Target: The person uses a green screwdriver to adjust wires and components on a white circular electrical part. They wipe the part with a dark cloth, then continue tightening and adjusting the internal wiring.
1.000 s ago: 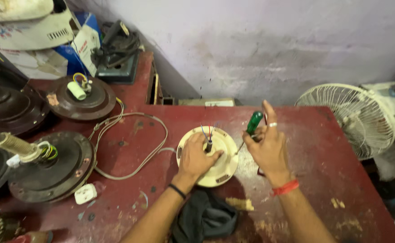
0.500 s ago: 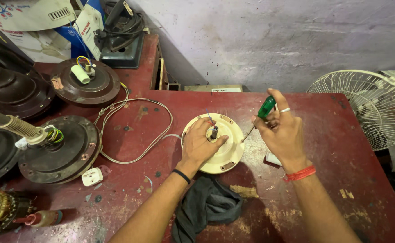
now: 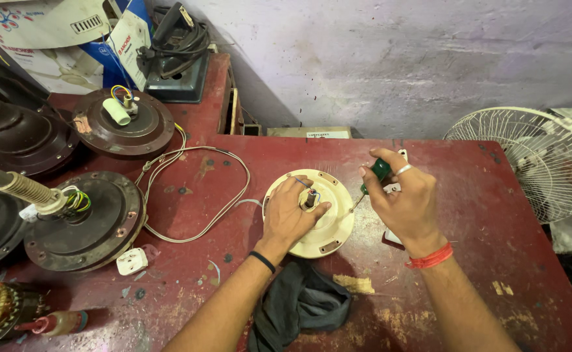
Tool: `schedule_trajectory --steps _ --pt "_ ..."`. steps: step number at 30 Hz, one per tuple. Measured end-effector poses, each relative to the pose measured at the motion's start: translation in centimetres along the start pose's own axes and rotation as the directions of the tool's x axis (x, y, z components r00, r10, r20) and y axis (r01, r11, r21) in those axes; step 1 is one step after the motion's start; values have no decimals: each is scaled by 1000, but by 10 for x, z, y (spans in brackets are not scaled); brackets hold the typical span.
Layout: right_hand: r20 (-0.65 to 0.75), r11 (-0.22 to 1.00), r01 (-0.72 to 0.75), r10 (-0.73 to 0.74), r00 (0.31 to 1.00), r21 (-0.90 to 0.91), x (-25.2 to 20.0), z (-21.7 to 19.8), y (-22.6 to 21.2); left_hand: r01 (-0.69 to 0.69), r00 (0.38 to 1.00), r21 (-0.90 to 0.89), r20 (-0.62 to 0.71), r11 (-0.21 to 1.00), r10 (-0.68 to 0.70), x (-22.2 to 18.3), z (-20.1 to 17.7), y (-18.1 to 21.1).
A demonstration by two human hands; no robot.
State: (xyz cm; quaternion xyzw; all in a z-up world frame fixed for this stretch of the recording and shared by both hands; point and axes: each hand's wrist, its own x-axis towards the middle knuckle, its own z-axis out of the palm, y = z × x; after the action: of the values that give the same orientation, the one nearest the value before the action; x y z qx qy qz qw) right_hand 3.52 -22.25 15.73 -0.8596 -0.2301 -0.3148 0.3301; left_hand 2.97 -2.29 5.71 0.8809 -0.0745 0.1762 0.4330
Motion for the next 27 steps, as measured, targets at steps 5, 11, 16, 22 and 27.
schedule_trajectory --steps 5,11,16,22,27 --pt "29 997 -57 55 998 56 -4 6 6 5 1000 5 -10 1000 -5 -1 1 -1" --pt "92 639 -239 254 963 731 -11 44 24 -21 1000 15 -13 1000 21 1 2 -4" --pt "27 438 -210 389 921 874 -11 65 38 -16 1000 0 7 1000 16 3 2 -6" --pt "116 318 -252 388 914 914 -4 62 48 -21 1000 -12 -11 1000 21 3 2 -5" --pt "50 424 -300 509 859 854 2 59 42 -21 1000 4 -12 1000 21 3 -1 -3"
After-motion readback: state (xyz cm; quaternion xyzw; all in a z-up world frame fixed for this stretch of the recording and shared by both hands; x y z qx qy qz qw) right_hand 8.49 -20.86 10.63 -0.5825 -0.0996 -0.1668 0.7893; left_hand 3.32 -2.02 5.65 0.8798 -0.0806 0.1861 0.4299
